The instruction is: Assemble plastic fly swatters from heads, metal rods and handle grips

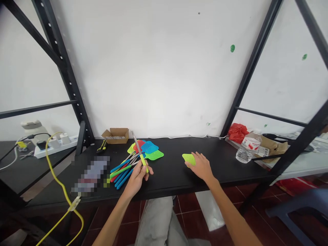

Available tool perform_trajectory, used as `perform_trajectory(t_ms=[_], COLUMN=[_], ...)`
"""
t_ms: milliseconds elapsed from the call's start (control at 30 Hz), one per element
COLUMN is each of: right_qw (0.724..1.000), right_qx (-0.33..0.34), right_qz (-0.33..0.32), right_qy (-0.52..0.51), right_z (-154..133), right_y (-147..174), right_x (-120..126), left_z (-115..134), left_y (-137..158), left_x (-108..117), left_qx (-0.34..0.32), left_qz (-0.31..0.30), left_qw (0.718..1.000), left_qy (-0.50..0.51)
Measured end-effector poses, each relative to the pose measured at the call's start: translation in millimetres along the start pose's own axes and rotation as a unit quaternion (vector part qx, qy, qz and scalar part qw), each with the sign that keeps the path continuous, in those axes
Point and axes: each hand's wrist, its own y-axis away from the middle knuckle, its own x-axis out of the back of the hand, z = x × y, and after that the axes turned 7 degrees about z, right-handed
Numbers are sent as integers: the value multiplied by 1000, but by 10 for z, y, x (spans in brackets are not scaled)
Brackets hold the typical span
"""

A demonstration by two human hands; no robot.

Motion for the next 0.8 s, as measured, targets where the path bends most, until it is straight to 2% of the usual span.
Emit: perform_trajectory(t_ms=[133, 200, 300, 367, 433, 533, 600, 633, 700, 767, 800], right_qw=[982, 971, 954, 950, 955, 978, 968, 942, 854, 769, 738], right_qx=[30, 58, 142, 194, 211, 138, 43, -3, -74, -107, -109], right_qz=[-160, -204, -245, -226, -196, -139, -75, -45, 2, 11, 14], right_qy=[101, 110, 100, 96, 68, -73, -237, -333, -516, -630, -666], right_z=[82, 10, -154, -260, -351, -500, -659, -767, -1030, -1327, -1472], right_y=[72, 198, 443, 574, 621, 490, 300, 193, -21, -204, -277], right_x=[191, 309, 472, 548, 600, 655, 676, 678, 654, 599, 564], left_z=[19, 24, 18, 8, 0, 2, 13, 19, 29, 33, 32], left_y=[19, 26, 32, 33, 35, 45, 55, 60, 67, 70, 71], left_x=[-22, -23, -18, -15, -13, -14, -16, -16, -16, -16, -16], left_qx=[-12, -18, -19, -15, -12, -12, -14, -15, -15, -16, -16], left_qz=[6, -4, -4, -5, -11, -21, -30, -34, -43, -51, -54], left_qw=[1000, 1000, 1000, 1000, 1000, 1000, 999, 999, 998, 996, 996], left_qy=[6, 13, 21, 22, 19, 2, -16, -27, -47, -65, -71])
